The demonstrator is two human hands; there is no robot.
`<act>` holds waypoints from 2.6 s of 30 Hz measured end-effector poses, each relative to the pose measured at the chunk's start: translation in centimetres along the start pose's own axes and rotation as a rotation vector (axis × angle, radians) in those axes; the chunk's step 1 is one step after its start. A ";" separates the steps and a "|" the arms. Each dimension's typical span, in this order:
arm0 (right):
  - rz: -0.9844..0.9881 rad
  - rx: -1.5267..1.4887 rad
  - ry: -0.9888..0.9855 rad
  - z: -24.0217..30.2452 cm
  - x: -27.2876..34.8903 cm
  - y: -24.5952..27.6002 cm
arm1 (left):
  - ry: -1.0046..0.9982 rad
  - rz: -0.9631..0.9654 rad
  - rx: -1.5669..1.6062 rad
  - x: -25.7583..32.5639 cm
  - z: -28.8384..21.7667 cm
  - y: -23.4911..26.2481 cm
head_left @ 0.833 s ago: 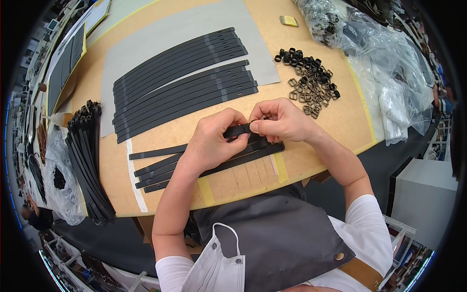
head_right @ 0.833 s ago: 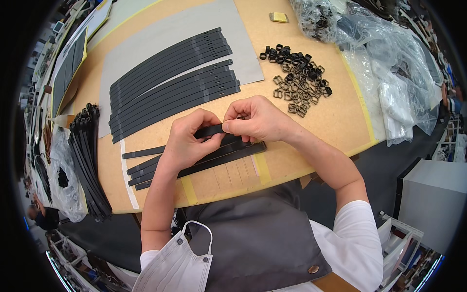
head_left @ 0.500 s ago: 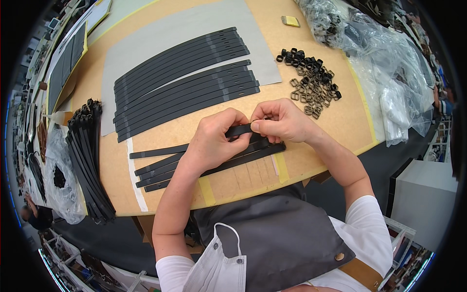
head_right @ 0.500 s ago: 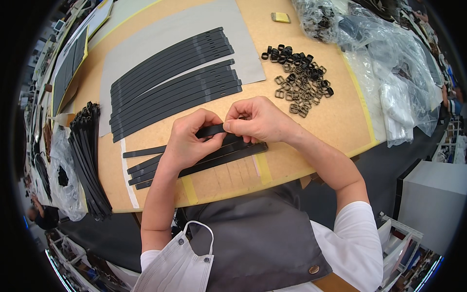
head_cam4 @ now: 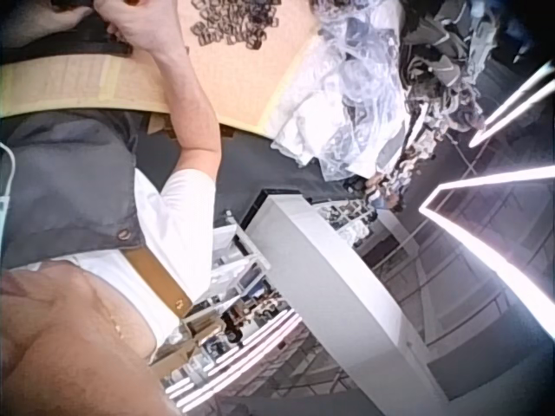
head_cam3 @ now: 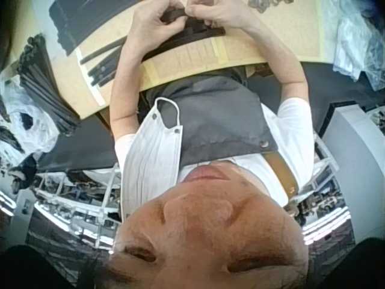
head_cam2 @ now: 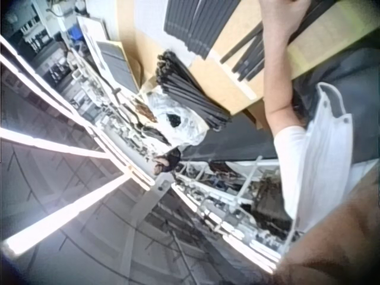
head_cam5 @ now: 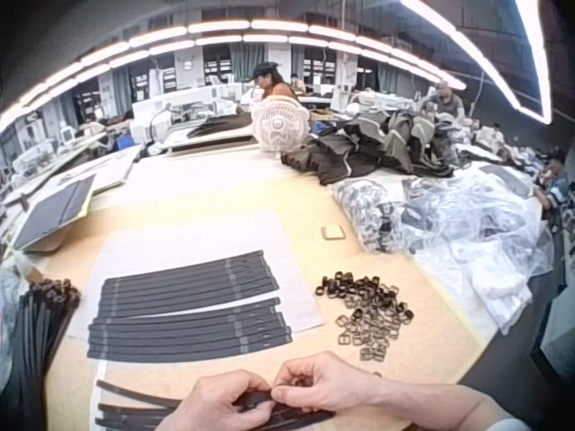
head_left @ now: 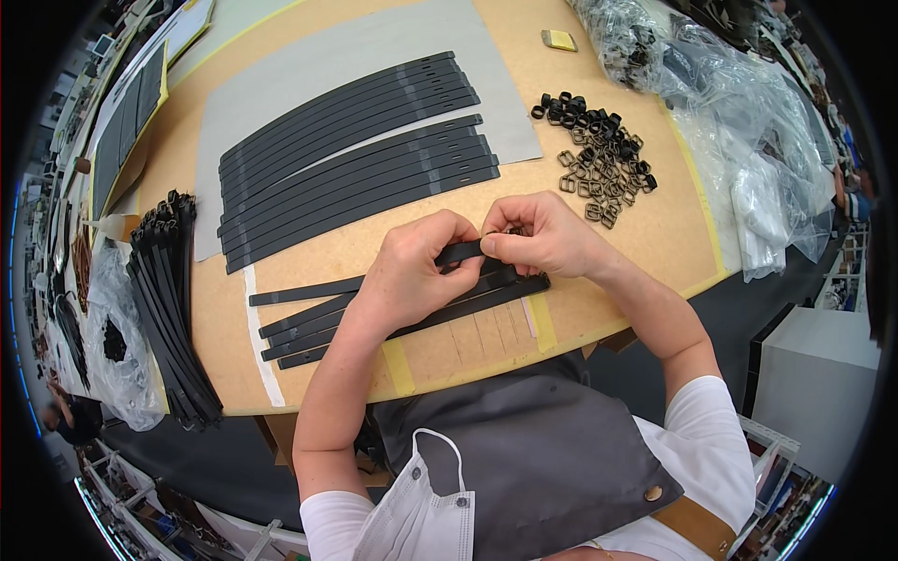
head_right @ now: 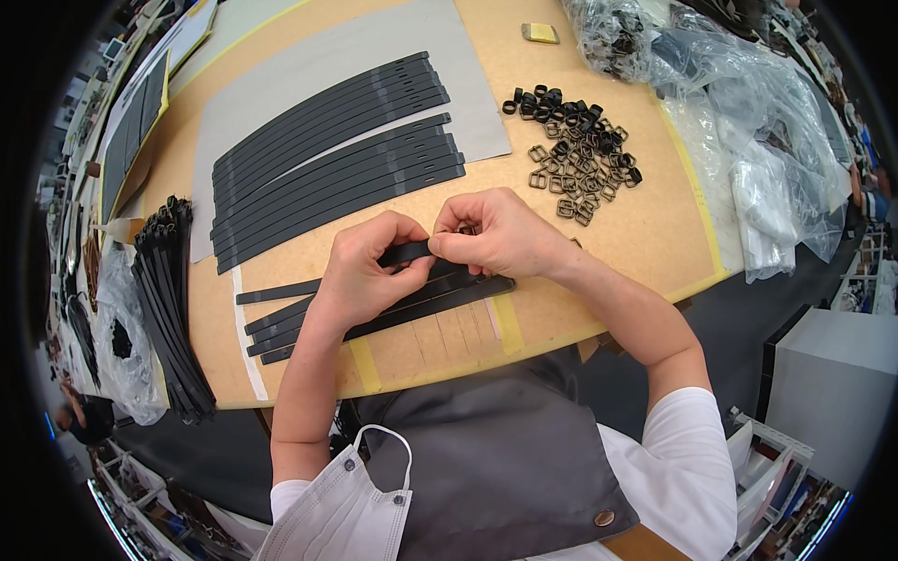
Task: The person assembles black leather belt straps with metal buckles by hand. They pick up a strap and a buckle, thread the strap through the buckle, and secure it, repeating this process for multiple units. The finished belts are stacked on the table.
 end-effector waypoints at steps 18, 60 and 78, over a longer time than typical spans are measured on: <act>0.041 -0.034 0.225 0.5 0.0 -1.7 | -0.077 0.030 0.225 0.4 -0.5 -0.2; -0.778 1.121 0.467 2.8 -2.9 12.5 | 0.043 0.009 -0.271 -2.1 2.0 -0.2; -0.215 0.073 0.305 0.6 -3.0 8.7 | 0.044 0.100 -0.354 -3.9 3.4 -1.0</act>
Point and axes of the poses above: each hand's wrist, its own x-axis away from the middle knuckle, its own y-axis out of the back of the hand, z = x × y, the point moved 6 cm from there along -x, towards the middle knuckle, and after that the axes turned 1 degree about -y, right-handed, at the moved point
